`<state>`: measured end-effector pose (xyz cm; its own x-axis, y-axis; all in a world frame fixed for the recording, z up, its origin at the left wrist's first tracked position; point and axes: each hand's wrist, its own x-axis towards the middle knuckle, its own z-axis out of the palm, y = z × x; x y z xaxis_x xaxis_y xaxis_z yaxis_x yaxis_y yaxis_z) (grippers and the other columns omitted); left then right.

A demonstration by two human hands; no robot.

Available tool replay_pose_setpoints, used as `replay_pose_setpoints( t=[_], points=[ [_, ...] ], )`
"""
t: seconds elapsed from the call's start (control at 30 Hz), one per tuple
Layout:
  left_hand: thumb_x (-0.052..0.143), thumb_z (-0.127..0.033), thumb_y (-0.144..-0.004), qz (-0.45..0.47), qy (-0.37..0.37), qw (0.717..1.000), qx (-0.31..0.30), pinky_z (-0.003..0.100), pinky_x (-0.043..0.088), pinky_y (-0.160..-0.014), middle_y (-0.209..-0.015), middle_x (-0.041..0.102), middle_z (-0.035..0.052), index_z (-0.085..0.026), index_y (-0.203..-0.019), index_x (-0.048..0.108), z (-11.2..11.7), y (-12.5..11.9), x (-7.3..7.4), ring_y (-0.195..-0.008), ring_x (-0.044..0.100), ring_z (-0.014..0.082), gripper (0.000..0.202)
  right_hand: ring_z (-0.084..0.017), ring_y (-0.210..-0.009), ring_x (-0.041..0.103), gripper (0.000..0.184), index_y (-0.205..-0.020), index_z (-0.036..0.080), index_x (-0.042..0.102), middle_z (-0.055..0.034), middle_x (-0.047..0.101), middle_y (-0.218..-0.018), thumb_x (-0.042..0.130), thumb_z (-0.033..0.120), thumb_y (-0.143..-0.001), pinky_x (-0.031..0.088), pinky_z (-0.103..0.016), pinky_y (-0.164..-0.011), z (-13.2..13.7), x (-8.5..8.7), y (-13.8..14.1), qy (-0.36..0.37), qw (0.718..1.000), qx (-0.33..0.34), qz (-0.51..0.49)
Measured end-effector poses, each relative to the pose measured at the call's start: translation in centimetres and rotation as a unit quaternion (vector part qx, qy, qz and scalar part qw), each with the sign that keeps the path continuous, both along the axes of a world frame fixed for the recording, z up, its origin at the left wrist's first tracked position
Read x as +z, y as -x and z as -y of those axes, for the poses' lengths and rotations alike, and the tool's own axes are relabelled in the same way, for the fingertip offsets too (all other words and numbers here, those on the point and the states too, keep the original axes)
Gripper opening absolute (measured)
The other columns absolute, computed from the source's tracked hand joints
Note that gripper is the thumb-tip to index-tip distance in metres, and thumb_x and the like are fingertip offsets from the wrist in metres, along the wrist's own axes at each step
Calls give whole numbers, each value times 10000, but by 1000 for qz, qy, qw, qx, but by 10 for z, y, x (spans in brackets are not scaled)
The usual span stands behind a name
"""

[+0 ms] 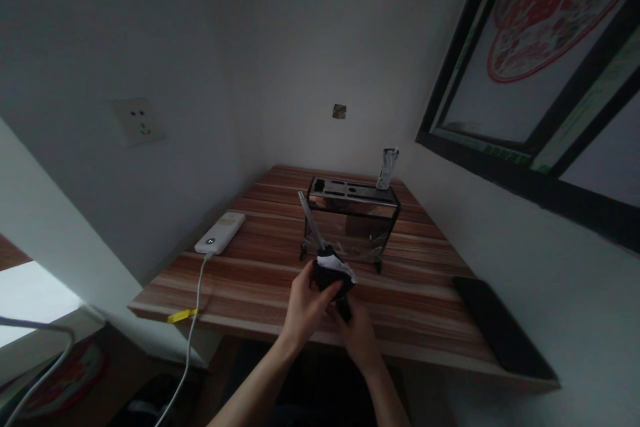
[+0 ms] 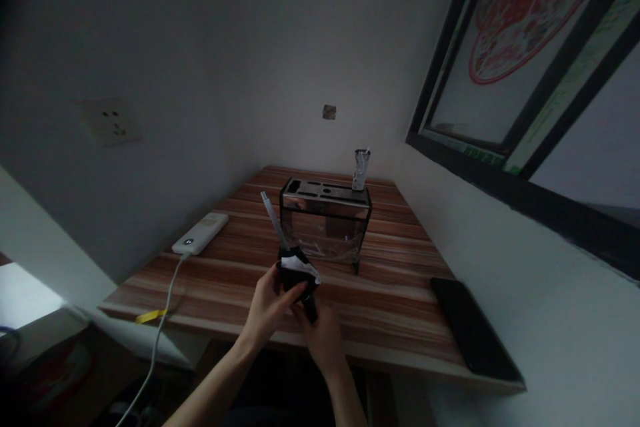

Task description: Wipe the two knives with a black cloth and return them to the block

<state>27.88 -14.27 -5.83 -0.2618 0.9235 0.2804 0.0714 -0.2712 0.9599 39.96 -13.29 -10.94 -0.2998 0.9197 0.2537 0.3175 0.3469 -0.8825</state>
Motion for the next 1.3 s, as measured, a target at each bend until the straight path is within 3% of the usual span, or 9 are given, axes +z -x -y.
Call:
replay_pose_setpoints(
  t=[0.3,0.53,0.8,1.17,1.3],
  points=[
    [669,-271,-699,-6,-20,1000,2,263,469,-747,-889,670,71,-128,-965,582,4,3,-6,-843,616,201,314,-252,-826,657,314,-990,152,653,-113,707,-881,498,379,-836,479,-313,-728,0,-12,0,-39,998,-32,33],
    [698,-271,-662,53,-13,998,7,255,483,-744,-874,684,57,-134,-916,598,-1,2,2,-837,633,196,305,-234,-846,657,350,-1032,158,642,-95,707,-876,466,409,-866,475,-288,-746,-1,-8,0,-37,999,-12,25],
    [723,-289,-643,78,-22,996,28,281,489,-767,-913,692,84,-119,-912,624,-12,20,21,-864,639,211,333,-244,-812,651,379,-1008,157,661,-95,707,-846,484,457,-857,462,-300,-751,2,-2,3,-21,998,-34,45],
    [748,-309,-615,100,-84,989,71,271,475,-773,-921,693,71,-114,-927,639,-32,48,58,-858,638,195,383,-213,-720,647,375,-942,154,678,-74,697,-766,485,464,-855,462,-263,-667,2,-4,2,-28,998,-32,45],
    [752,-310,-608,109,-121,984,78,271,475,-775,-918,691,70,-109,-928,645,-38,56,71,-859,635,193,392,-219,-772,652,385,-965,158,677,-73,703,-801,500,478,-844,470,-266,-706,3,-3,2,-23,999,-26,24]
  ],
)
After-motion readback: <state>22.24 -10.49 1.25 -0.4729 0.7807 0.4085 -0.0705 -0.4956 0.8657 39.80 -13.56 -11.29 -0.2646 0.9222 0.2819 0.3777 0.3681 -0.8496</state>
